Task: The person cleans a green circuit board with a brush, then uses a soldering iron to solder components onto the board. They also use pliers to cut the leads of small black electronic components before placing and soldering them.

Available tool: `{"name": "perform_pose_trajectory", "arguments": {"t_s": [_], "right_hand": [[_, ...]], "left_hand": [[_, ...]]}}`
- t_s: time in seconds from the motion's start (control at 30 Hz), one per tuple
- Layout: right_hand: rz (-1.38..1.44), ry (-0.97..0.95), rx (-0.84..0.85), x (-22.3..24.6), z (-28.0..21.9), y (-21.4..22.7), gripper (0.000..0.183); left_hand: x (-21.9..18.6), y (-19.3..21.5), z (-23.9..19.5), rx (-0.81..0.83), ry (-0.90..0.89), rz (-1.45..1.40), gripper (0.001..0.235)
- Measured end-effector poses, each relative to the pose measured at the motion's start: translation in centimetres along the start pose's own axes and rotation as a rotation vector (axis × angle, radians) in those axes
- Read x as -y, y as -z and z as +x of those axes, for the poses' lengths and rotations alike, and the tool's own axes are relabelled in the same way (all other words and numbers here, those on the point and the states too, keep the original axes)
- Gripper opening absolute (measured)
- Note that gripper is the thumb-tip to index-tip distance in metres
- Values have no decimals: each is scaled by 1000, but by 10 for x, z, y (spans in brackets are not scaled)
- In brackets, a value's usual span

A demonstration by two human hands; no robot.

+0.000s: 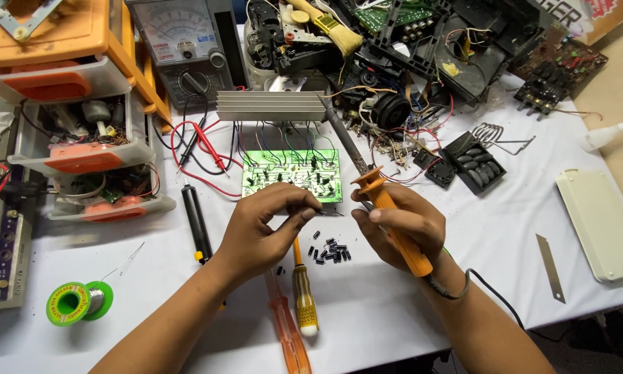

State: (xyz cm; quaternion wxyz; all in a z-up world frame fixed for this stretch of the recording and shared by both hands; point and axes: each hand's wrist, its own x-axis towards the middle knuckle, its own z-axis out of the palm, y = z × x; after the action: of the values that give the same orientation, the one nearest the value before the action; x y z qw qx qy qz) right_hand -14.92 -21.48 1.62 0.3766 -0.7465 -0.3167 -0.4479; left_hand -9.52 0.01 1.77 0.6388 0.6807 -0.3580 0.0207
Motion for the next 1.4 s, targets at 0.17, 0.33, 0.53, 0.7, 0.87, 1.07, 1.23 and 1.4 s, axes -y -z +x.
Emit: {"name": "perform_pose_trajectory", "arguments": {"t_s": [0.17,0.33,0.53,0.7,0.87,1.07,1.23,1.4], "right_hand": [[-50,70,-6,-8,5,6,32],[-24,21,-30,-11,-2,2,36],[-4,-131,-354,-31,-5,56,23],[-149,-604,-988,-77,-16,175,33],[-68,-835,-720,-146,-101,318,12],[-262,-1017,-643,-104,-41,251,24],[-254,-919,-624,-95,-29,214,24],[-240,-935,-556,-104,-37,193,21]], "left_hand": [[10,-2,-5,-31,-35,18,9],[8,-4,-8,-66,-53,-16,11],[8,17,-7,-87,-103,90,13],[14,42,-4,-68,8,267,8],[30,44,-8,-118,145,148,11],[34,43,-9,-132,166,152,10],[37,44,-10,-139,174,160,9],[40,45,-10,-155,172,162,10]]}}
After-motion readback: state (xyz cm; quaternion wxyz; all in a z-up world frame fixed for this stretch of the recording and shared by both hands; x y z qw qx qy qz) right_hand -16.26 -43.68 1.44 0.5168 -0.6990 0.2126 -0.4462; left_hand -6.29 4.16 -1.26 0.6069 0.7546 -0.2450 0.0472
